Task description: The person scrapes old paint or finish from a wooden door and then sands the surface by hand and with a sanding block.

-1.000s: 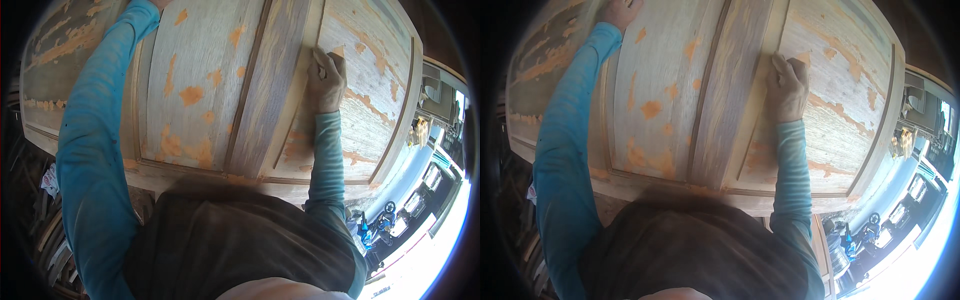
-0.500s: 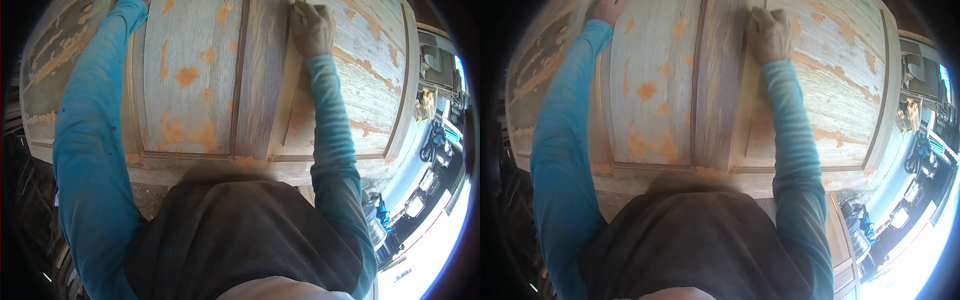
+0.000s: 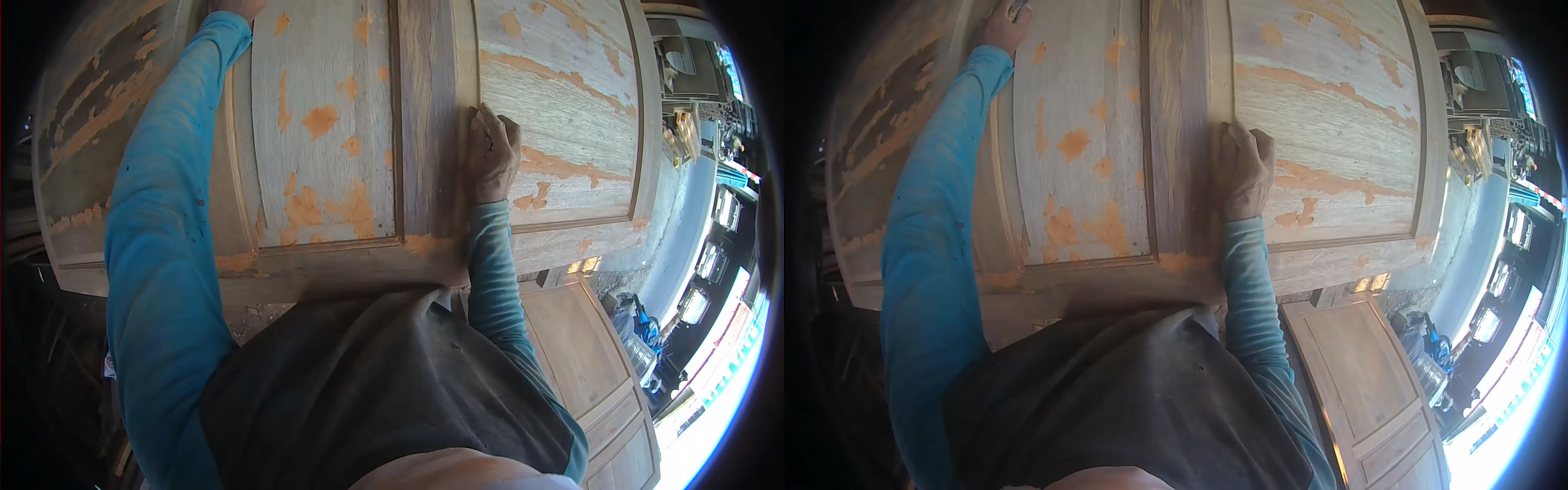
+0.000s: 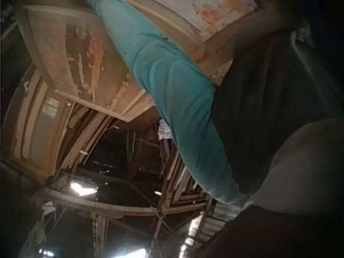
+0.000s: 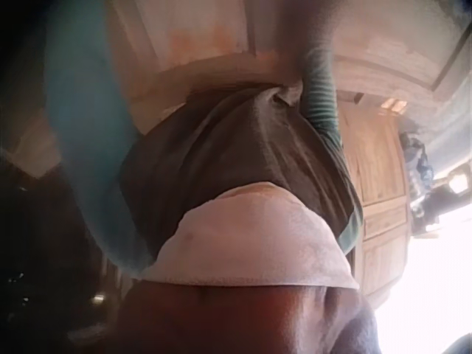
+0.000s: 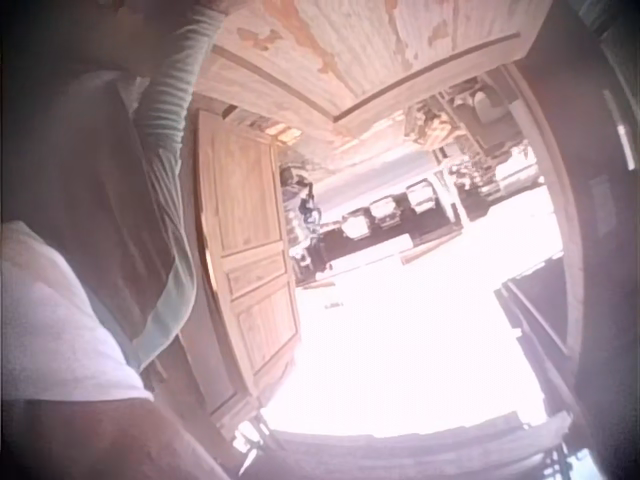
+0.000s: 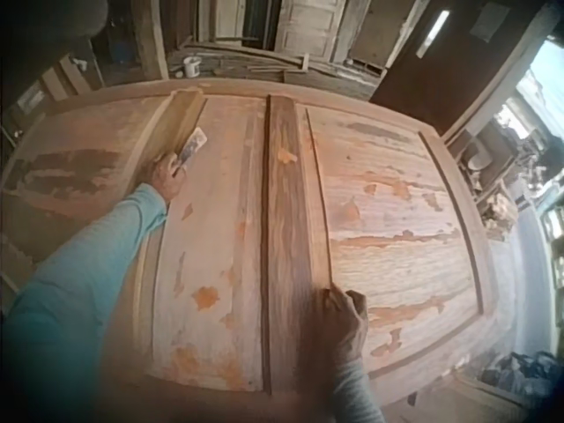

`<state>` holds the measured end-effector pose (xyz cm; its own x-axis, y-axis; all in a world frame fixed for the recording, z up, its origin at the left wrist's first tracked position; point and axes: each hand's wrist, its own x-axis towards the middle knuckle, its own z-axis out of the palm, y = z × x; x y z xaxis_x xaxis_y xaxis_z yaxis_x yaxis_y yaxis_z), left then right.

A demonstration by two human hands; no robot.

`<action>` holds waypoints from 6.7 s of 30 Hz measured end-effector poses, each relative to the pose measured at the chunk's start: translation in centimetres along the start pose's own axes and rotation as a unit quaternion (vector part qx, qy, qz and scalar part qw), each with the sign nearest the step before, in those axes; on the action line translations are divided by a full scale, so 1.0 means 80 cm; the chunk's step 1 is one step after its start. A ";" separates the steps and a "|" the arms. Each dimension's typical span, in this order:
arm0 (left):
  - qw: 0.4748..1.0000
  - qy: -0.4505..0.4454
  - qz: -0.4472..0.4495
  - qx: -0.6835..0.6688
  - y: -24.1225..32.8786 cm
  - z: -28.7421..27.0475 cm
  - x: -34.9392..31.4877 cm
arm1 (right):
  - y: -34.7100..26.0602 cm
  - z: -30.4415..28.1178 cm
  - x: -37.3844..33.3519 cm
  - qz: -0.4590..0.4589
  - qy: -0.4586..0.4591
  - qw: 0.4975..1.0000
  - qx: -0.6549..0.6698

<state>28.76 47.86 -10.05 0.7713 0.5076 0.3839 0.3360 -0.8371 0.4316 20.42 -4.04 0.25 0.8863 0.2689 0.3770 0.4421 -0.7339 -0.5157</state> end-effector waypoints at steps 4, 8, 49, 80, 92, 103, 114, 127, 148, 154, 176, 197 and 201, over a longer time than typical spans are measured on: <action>0.998 -0.007 0.006 0.064 0.012 -0.036 -0.009 | 0.011 0.013 0.011 0.033 0.011 0.999 0.027; 0.999 0.005 0.012 0.039 -0.002 -0.041 -0.009 | 0.015 0.075 0.116 -0.013 0.030 0.999 0.037; 0.997 -0.042 -0.042 -0.056 0.066 -0.032 0.005 | 0.158 0.285 0.535 -0.156 -0.042 0.915 -0.370; 0.998 -0.011 0.046 -0.050 0.048 -0.035 -0.011 | -0.002 -0.025 -0.069 -0.045 -0.065 0.996 -0.046; 0.993 0.058 0.080 -0.063 -0.012 -0.022 -0.006 | 0.018 0.111 0.182 -0.015 -0.088 0.995 0.041; 0.998 -0.003 0.054 -0.010 0.040 -0.043 -0.011 | 0.004 0.098 0.152 -0.017 -0.048 0.998 -0.034; 0.995 0.071 0.069 0.000 0.026 -0.060 -0.026 | 0.018 0.092 0.128 -0.076 -0.047 0.995 0.040; 0.998 0.034 0.044 0.024 0.029 -0.068 -0.028 | 0.037 0.199 0.312 -0.101 -0.063 0.992 0.041; 0.996 0.054 0.045 0.062 0.047 -0.073 -0.031 | 0.046 0.217 0.356 -0.142 -0.036 0.989 0.025; 0.998 0.020 0.026 0.055 0.060 -0.060 -0.013 | 0.021 0.267 0.515 -0.038 -0.003 0.999 -0.033; 0.998 -0.044 -0.025 0.022 0.017 -0.035 -0.008 | 0.025 0.176 0.278 0.032 -0.057 0.998 -0.003; 0.998 0.004 0.058 -0.039 -0.033 0.002 -0.002 | 0.010 0.106 0.153 0.031 -0.062 0.998 -0.004; 0.992 -0.011 0.049 -0.114 -0.033 -0.004 0.007 | 0.020 0.134 0.193 0.011 -0.039 0.999 0.024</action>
<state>28.13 50.40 -10.75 0.8073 0.4185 0.4162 0.1289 -0.8131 0.5676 36.28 5.57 -3.02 0.9028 0.3021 0.3062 0.4274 -0.7094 -0.5605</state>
